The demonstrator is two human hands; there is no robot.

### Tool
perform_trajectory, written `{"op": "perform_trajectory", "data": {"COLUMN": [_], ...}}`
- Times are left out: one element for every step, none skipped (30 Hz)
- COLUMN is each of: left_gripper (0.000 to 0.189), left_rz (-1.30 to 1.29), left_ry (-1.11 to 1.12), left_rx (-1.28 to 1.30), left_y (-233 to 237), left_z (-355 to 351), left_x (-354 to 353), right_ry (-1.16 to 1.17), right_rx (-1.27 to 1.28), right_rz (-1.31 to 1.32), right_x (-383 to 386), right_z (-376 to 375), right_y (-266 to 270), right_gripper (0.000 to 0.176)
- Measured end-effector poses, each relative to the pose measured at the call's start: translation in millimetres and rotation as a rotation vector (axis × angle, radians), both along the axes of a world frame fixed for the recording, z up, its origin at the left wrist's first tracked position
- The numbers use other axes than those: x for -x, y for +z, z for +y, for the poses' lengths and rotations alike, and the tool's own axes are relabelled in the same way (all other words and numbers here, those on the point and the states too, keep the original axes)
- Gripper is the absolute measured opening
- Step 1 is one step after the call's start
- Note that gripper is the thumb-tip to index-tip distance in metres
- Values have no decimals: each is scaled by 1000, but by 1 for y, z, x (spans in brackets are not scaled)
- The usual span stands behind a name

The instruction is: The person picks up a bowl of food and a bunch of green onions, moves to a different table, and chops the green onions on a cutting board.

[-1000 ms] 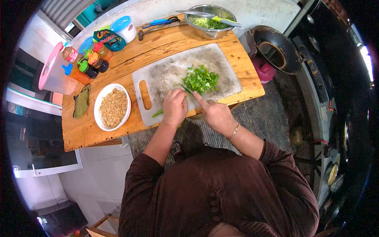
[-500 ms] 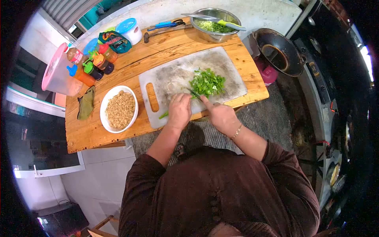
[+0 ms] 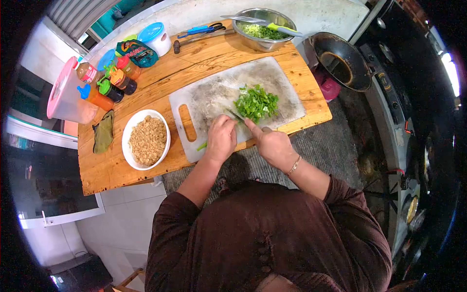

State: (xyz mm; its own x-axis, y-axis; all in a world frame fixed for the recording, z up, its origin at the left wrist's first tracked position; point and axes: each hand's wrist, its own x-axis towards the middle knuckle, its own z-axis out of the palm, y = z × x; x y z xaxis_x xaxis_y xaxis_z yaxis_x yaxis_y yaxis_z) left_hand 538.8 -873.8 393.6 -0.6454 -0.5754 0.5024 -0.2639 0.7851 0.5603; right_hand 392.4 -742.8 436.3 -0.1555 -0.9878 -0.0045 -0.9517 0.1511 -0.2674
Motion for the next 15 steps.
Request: {"op": "perform_trajectory", "data": {"left_gripper": [18, 17, 17, 17, 17, 16, 15, 14, 14, 13, 13, 14, 15, 15, 16], "left_rz": [-8, -17, -21, -27, -33, -50, -68, -81, -70, -58, -45, -41, -40, -40, -50], "left_ry": [2, 6, -8, -22, -38, -42, -48, -51, -33, -16, 2, 8, 15, 21, 7], "left_rx": [11, 23, 40, 56, 72, 82, 91, 106, 130, 155, 180, 150, 119, 86, 109], "left_y": [3, 4, 4, 3, 3, 3, 5, 7, 6, 4, 3, 2, 0, 0, 1], "left_z": [-1, -3, -5, -7, -8, -8, -7, -8, -7, -6, -5, -4, -3, -3, -4], "left_x": [1, 2, 2, 3, 3, 3, 3, 4, 3, 1, -1, -3, -5, -8, -10], "right_ry": [-2, -13, -24, -36, -30, -29, -29, -36, -40, -46, -49, -50, -50, -44, -39], "right_rx": [-13, -26, -39, -53, -20, 12, 43, 18, -7, -30, -30, -29, -28, -24, -22], "right_rz": [14, 22, 29, 34, 6, -23, -52, -47, -44, -40, -19, 1, 20, -9, -37], "right_x": [-3, -5, -7, -9, -9, -10, -11, -10, -11, -12, -12, -12, -12, -10, -8], "right_z": [2, 2, 1, 1, -5, -12, -17, -20, -23, -25, -22, -17, -13, -8, -3], "right_y": [2, 1, 0, -1, -6, -11, -14, -15, -13, -11, -11, -13, -12, -11, -5], "right_gripper": [72, 71, 69, 68, 68, 68, 68, 68, 68, 68, 68, 67, 67, 67, 67]}}
